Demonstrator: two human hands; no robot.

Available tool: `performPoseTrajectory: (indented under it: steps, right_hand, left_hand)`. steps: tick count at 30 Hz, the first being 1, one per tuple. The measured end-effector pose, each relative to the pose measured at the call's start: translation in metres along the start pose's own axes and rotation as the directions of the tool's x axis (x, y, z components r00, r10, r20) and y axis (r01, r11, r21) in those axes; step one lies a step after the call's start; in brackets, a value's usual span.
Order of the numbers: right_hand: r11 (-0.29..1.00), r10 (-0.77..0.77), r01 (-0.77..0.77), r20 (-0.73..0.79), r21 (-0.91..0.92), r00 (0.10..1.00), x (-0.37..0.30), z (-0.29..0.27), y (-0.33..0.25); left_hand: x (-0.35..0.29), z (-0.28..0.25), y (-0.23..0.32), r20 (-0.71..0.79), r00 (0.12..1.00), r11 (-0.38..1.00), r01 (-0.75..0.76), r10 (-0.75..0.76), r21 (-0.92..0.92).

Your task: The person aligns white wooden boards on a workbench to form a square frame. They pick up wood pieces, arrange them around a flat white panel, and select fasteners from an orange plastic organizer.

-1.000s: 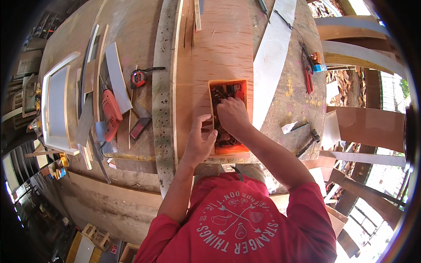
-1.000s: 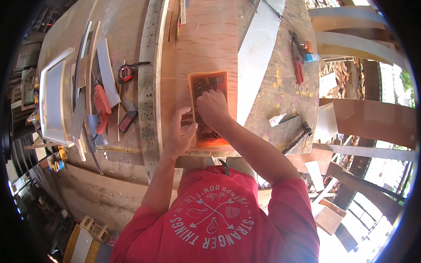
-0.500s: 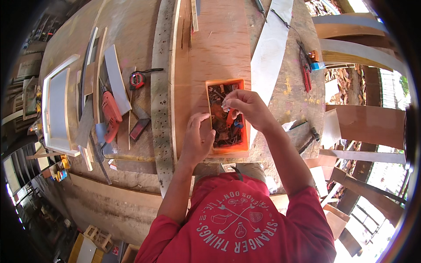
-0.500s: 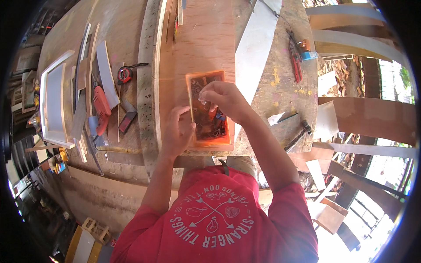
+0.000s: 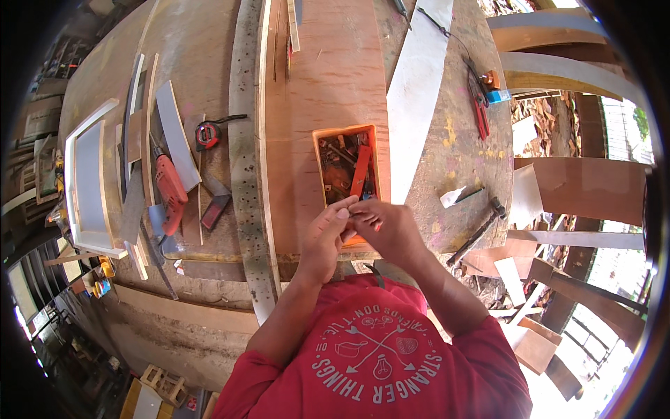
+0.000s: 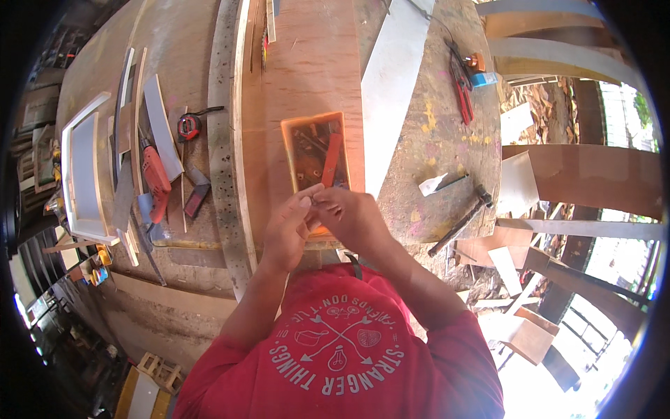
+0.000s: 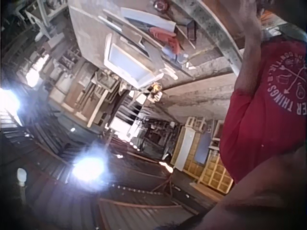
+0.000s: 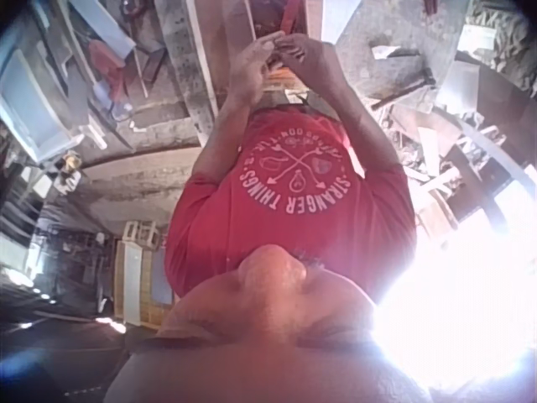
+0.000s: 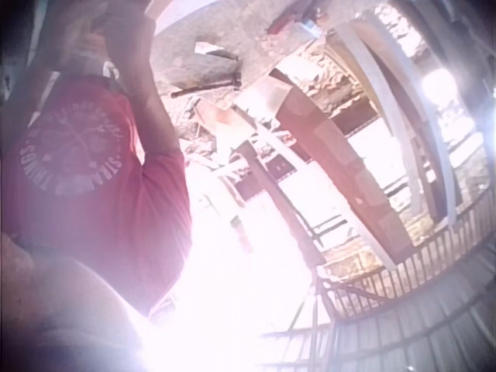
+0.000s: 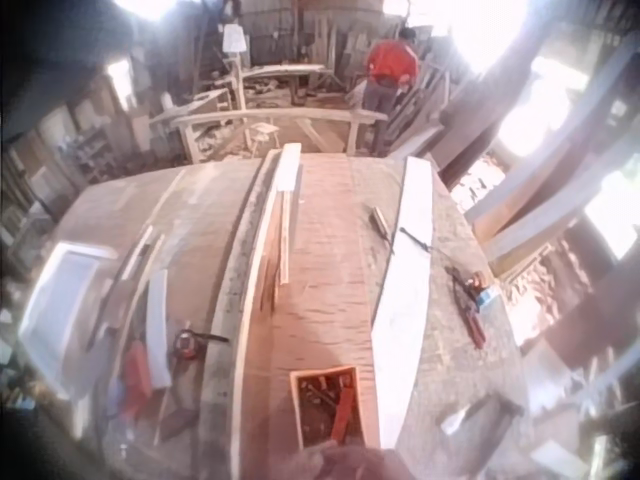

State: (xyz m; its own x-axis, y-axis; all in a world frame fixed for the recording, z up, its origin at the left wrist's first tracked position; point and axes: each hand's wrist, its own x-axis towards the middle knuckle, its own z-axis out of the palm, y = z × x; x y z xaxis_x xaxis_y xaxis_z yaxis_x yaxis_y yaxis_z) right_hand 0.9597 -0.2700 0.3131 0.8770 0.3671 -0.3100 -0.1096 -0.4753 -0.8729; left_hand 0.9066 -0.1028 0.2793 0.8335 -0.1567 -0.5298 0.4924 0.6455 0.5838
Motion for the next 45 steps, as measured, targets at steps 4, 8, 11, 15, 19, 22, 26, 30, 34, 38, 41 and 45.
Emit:
performPoseTrajectory:
  steps: [4, 8, 11, 15, 19, 22, 26, 30, 34, 38, 41, 45]
  right_hand:
    - [0.977, 0.033, -0.059, 0.13, 0.206, 0.991, 0.0, -0.006, -0.015]
    - [0.987, -0.046, 0.041, -0.03, -0.158, 0.998, 0.048, -0.013, 0.001]
    - [0.678, -0.457, 0.367, 0.025, -0.637, 0.889, 0.096, 0.014, 0.021]
    - [0.14, -0.457, 0.281, 0.19, -0.949, 0.869, 0.107, 0.047, 0.046]
    - [0.294, -0.283, 0.494, 0.419, -0.818, 0.862, 0.083, 0.034, 0.026]
    - [0.528, -0.216, 0.541, 0.513, -0.654, 0.831, 0.079, 0.027, 0.02]
    - [0.659, -0.078, 0.221, 0.227, -0.719, 0.971, 0.121, 0.038, 0.028]
    - [0.461, -0.174, 0.27, 0.213, -0.845, 0.962, 0.129, 0.043, 0.023]
    - [0.548, -0.263, 0.328, 0.214, -0.769, 0.941, 0.115, 0.033, 0.03]
    - [0.675, -0.297, 0.198, -0.015, -0.711, 0.955, 0.136, 0.039, 0.041]
    - [0.606, -0.228, 0.187, 0.056, -0.773, 0.972, 0.16, 0.047, 0.035]
    - [0.49, -0.14, 0.213, 0.165, -0.845, 0.976, 0.17, 0.047, 0.024]
  left_hand:
    - [-0.012, -0.017, -0.001, -0.13, 0.99, 0.981, 0.035, -0.06, -0.189]
    - [-0.016, -0.036, 0.005, -0.24, 0.969, 0.992, -0.082, 0.058, -0.091]
    - [-0.013, -0.046, 0.005, -0.28, 0.951, 0.991, -0.117, 0.129, 0.061]
    - [0.0, -0.047, -0.006, -0.317, 0.929, 0.887, -0.023, 0.189, 0.46]
    - [0.005, -0.059, -0.026, -0.273, 0.922, 0.836, -0.087, 0.273, 0.541]
    - [0.006, -0.067, -0.033, -0.261, 0.924, 0.855, -0.114, 0.278, 0.506]
    - [0.006, -0.058, -0.024, -0.235, 0.923, 0.815, -0.126, 0.306, 0.566]
    - [0.005, -0.062, -0.019, -0.241, 0.927, 0.814, -0.105, 0.288, 0.572]
    - [0.004, -0.059, -0.017, -0.263, 0.931, 0.813, -0.058, 0.254, 0.58]
    - [0.003, -0.06, -0.019, -0.258, 0.934, 0.821, -0.061, 0.248, 0.568]
    - [0.005, -0.061, -0.018, -0.247, 0.937, 0.815, -0.064, 0.248, 0.576]
    - [0.004, -0.062, -0.02, -0.257, 0.929, 0.838, -0.093, 0.268, 0.538]
